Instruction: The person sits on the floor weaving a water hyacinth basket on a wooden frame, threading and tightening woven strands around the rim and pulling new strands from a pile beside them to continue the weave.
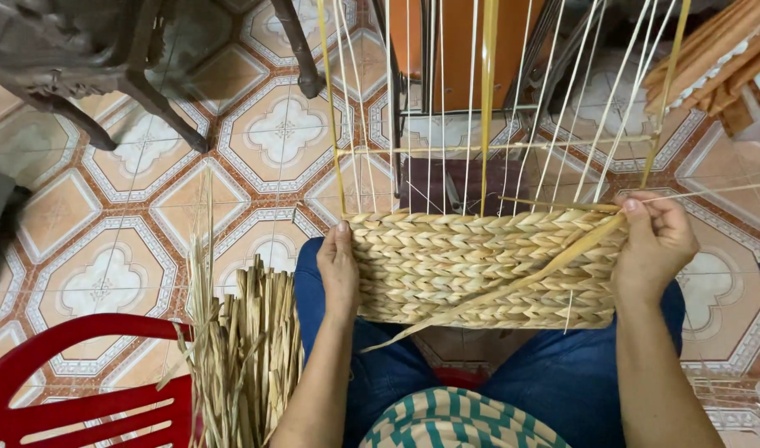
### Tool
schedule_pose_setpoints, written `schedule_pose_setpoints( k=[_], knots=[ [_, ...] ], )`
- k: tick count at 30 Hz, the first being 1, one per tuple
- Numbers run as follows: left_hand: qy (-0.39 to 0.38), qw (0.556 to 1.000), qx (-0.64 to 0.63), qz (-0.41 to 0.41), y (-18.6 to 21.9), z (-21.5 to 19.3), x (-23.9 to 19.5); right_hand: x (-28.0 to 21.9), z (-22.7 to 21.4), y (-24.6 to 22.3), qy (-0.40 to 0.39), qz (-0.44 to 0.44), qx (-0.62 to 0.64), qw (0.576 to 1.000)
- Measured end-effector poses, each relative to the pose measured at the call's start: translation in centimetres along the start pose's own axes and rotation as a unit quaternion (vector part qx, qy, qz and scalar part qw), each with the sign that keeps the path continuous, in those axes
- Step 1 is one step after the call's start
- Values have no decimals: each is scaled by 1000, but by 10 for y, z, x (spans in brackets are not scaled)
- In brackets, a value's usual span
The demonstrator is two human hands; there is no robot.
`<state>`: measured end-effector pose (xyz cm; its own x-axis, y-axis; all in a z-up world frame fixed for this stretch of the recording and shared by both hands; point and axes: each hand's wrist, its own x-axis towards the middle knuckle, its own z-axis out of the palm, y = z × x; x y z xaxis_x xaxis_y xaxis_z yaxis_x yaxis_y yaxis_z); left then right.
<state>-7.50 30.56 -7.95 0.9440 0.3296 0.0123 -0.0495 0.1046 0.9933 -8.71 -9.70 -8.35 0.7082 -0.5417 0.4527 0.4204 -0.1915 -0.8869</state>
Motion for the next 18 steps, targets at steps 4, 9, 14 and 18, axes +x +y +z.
schedule_pose_setpoints(
  k=[4, 9, 14, 18],
  knots=[
    [-8, 1000, -1, -29, -14, -1, 3, -1, -2, 13, 2, -1, 12, 1000],
    [-19, 1000, -14, 6, -22, 0, 0, 2, -4, 15, -17, -19, 13, 1000],
    [53, 987, 98, 120, -15, -20, -25, 10, -28, 58, -26, -10, 68, 997],
    [69, 993, 17, 90, -26, -78, -38, -10, -38, 37, -144, 112, 97, 978]
  ],
)
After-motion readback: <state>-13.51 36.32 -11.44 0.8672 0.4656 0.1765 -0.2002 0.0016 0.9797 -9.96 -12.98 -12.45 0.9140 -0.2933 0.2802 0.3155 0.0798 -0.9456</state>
